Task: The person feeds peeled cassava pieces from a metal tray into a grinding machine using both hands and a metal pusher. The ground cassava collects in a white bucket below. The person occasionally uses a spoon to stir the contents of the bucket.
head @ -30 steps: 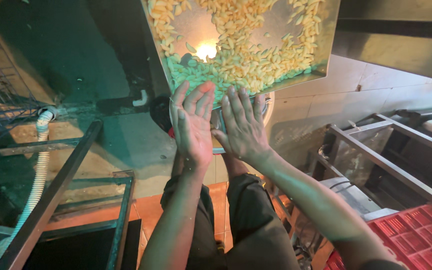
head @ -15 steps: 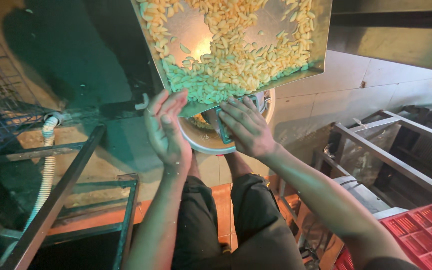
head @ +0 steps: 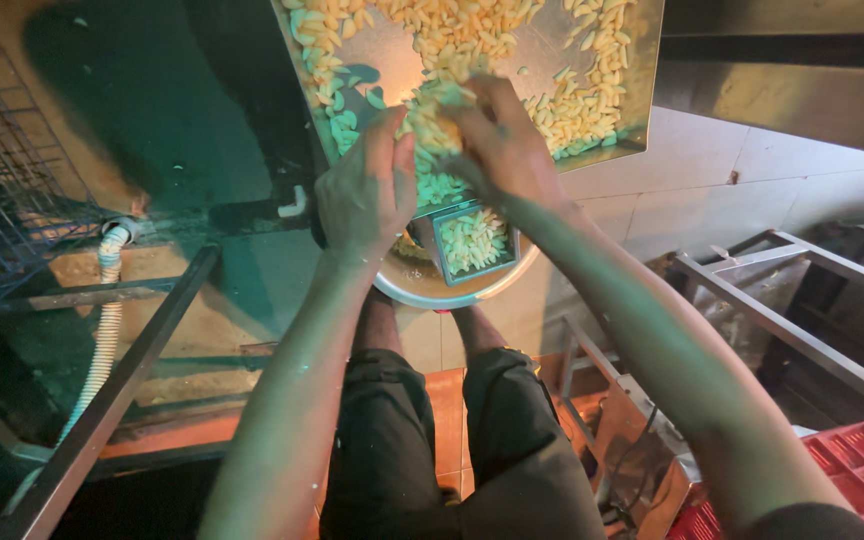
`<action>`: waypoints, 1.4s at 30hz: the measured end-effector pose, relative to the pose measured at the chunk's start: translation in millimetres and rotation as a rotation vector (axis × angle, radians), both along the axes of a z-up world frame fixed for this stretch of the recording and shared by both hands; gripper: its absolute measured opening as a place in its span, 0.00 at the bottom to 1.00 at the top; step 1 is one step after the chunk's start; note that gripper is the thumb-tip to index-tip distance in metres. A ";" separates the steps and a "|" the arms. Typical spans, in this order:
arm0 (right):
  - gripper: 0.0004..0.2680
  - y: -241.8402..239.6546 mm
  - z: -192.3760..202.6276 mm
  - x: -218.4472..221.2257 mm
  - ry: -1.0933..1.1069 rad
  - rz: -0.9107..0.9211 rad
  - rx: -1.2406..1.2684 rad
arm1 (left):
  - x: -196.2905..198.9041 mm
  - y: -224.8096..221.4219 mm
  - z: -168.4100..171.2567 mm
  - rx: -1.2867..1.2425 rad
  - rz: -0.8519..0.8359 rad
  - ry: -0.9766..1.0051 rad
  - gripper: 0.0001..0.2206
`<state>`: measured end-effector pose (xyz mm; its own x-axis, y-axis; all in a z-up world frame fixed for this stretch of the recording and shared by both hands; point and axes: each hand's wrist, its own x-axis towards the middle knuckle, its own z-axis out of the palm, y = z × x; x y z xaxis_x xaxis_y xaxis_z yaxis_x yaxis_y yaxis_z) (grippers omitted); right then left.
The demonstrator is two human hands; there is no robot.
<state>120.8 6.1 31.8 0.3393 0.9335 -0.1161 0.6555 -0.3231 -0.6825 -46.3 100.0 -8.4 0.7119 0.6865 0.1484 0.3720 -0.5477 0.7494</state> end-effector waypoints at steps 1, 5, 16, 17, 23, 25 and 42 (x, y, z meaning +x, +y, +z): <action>0.19 8.2 1.9 4.1 -0.041 -0.020 0.032 | 0.1 -1.2 -1.1 -0.004 0.008 0.007 0.12; 0.14 7.8 9.6 17.4 -0.074 -0.199 0.212 | -2.7 -1.1 -6.3 0.028 0.054 -0.026 0.09; 0.06 -85.3 17.8 -14.4 0.037 -0.328 0.073 | 6.3 -4.8 2.4 0.086 0.065 0.074 0.06; 0.08 -88.1 15.9 -20.3 0.063 -0.325 0.061 | 7.1 -4.4 2.6 0.097 0.063 0.080 0.07; 0.07 -101.8 -10.4 -34.6 0.009 -0.322 0.120 | 10.4 -6.5 -0.5 0.120 0.050 0.136 0.08; 0.05 -106.1 -12.9 -32.1 -0.003 -0.312 0.163 | 8.9 -7.6 -0.4 0.112 0.060 0.157 0.08; 0.07 -55.2 35.3 18.3 -0.033 -0.546 0.146 | 0.3 -9.3 -28.2 -0.021 -0.067 0.256 0.10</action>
